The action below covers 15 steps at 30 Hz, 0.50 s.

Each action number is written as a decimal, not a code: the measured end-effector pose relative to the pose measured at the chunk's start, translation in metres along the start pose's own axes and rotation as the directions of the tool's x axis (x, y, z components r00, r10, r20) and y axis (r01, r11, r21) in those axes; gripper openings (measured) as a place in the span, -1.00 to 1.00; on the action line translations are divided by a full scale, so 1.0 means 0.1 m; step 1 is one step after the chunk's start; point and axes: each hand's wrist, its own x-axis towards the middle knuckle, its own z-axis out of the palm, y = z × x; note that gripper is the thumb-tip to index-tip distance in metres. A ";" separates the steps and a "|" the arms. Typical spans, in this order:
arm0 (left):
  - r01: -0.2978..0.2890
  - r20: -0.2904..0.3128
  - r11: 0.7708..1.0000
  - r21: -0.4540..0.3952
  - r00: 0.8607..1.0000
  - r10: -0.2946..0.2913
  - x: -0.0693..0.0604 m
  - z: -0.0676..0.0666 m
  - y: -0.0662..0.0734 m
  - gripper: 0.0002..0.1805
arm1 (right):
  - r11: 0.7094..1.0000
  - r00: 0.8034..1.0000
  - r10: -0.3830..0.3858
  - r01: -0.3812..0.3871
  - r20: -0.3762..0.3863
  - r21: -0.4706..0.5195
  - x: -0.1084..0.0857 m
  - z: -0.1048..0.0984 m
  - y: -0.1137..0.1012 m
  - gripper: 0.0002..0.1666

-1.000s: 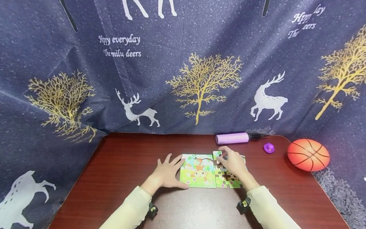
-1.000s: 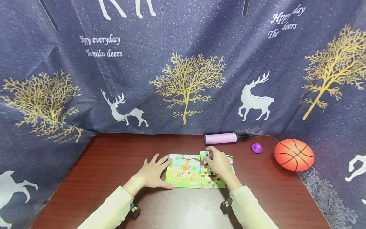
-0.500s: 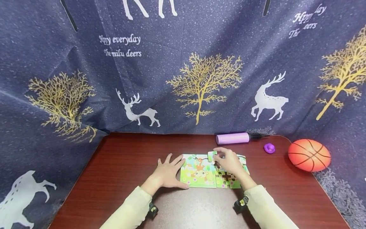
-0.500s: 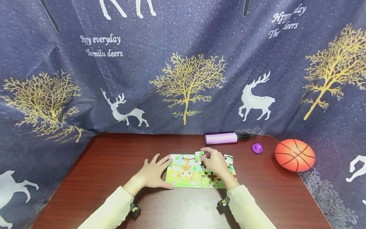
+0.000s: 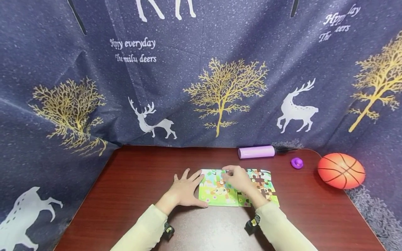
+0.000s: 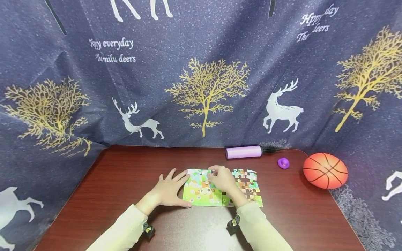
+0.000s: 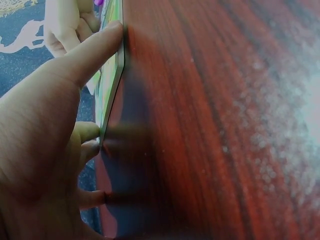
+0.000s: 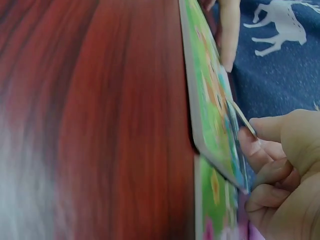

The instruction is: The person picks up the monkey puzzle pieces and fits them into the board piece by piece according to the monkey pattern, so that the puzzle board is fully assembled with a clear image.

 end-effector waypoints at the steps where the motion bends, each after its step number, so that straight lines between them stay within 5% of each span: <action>1: 0.000 0.002 1.000 -0.001 1.000 0.000 0.00 0.00 0.00 0.32 | 1.000 1.000 0.007 -0.007 0.002 -0.001 0.01 0.03 -0.02 -0.65; 15: -0.007 -0.014 1.000 0.017 1.000 0.007 0.01 0.04 -0.02 0.32 | 0.991 0.998 0.060 -0.061 -0.013 -0.119 0.11 0.28 -0.34 -0.68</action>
